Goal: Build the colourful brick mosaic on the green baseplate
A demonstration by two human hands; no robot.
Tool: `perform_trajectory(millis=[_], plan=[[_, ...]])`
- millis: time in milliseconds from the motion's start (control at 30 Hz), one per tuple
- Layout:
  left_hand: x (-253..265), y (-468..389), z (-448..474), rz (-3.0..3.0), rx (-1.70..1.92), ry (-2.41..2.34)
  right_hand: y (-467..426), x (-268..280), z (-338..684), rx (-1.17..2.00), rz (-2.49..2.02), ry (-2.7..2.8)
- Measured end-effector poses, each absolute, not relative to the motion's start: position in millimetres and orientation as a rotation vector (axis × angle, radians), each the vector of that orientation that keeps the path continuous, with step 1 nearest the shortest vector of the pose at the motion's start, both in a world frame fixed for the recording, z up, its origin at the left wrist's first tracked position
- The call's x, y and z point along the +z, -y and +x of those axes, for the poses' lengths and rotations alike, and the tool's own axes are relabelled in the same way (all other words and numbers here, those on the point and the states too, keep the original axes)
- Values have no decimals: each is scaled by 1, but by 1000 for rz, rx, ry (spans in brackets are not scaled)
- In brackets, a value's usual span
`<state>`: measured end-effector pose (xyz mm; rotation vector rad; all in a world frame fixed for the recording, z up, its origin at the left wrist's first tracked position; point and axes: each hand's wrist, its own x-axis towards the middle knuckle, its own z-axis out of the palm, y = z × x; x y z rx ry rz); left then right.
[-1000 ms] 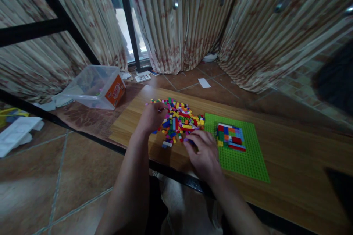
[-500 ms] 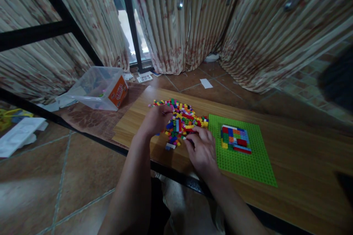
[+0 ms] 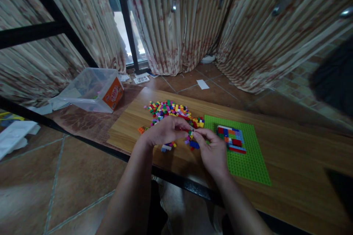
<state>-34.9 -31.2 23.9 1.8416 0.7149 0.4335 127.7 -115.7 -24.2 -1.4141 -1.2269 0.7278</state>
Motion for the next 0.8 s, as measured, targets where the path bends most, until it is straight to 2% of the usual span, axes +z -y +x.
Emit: perform_trajectory(millis=[400, 800], plan=[[19, 33, -25, 1774, 463, -724, 113, -22, 125, 955, -1271, 1012], [24, 34, -28, 1765, 472, -612, 115, -17, 130, 969, -1277, 1096]])
